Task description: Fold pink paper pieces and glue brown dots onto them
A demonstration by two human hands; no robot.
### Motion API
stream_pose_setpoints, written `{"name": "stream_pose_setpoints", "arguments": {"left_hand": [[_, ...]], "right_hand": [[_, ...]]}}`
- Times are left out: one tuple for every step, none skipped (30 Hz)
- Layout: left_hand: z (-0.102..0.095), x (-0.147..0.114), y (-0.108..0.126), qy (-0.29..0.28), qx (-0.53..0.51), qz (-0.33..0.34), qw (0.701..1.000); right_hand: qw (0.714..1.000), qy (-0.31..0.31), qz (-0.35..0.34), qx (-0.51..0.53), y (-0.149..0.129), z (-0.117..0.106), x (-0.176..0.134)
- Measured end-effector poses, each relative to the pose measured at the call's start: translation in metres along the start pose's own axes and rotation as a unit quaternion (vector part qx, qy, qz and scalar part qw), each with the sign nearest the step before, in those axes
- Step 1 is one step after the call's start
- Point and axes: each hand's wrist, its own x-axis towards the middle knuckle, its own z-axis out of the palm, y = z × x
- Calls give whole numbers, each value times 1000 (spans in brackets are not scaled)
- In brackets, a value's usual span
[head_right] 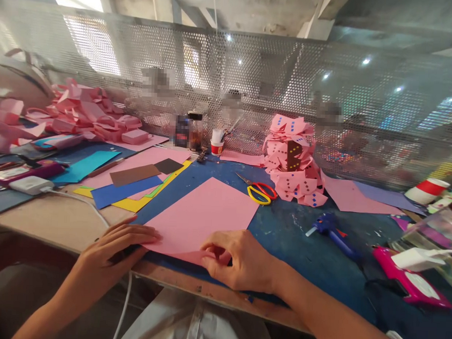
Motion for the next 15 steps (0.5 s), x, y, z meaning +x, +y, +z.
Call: {"name": "stream_pose_setpoints", "arguments": {"left_hand": [[0, 0, 0, -2, 0, 1, 1000], [0, 1, -1, -1, -1, 4, 1000], [0, 1, -2, 5, -2, 7, 1000], [-1, 1, -3, 13, -1, 8, 1000], [-2, 1, -5, 23, 1, 6, 1000], [-3, 1, -6, 31, 4, 1, 1000], [-5, 1, -8, 38, 6, -7, 999], [-7, 0, -10, 42, 7, -18, 999], [-9, 0, -11, 42, 4, -29, 999], [-11, -2, -12, 42, -1, -37, 998], [-13, -3, -13, 41, -8, -41, 998], [-14, -5, -13, 41, -14, -42, 998], [-16, -6, -13, 41, -19, -40, 998], [-17, -9, -13, 42, -23, -37, 998], [-18, -11, -13, 43, -25, -36, 998]], "right_hand": [[1000, -1, -14, -8, -1, 1, 0], [999, -1, -26, -19, -1, 1, -1], [999, -1, -35, -33, 0, 1, -1], [998, 1, -43, -48, 1, 0, -1], [997, 5, -48, -66, 1, -1, -1], [995, 9, -52, -85, 2, -3, -1], [993, 10, -55, -104, 2, -6, -1], [991, 8, -57, -122, 2, -9, -1], [989, 1, -57, -138, 0, -12, -1], [987, -9, -54, -150, -2, -16, -2], [986, -22, -48, -159, -6, -19, -3], [985, -33, -42, -165, -10, -22, -5], [984, -42, -35, -169, -15, -24, -7], [983, -50, -29, -172, -20, -25, -11], [983, -54, -24, -174, -25, -26, -15]]}}
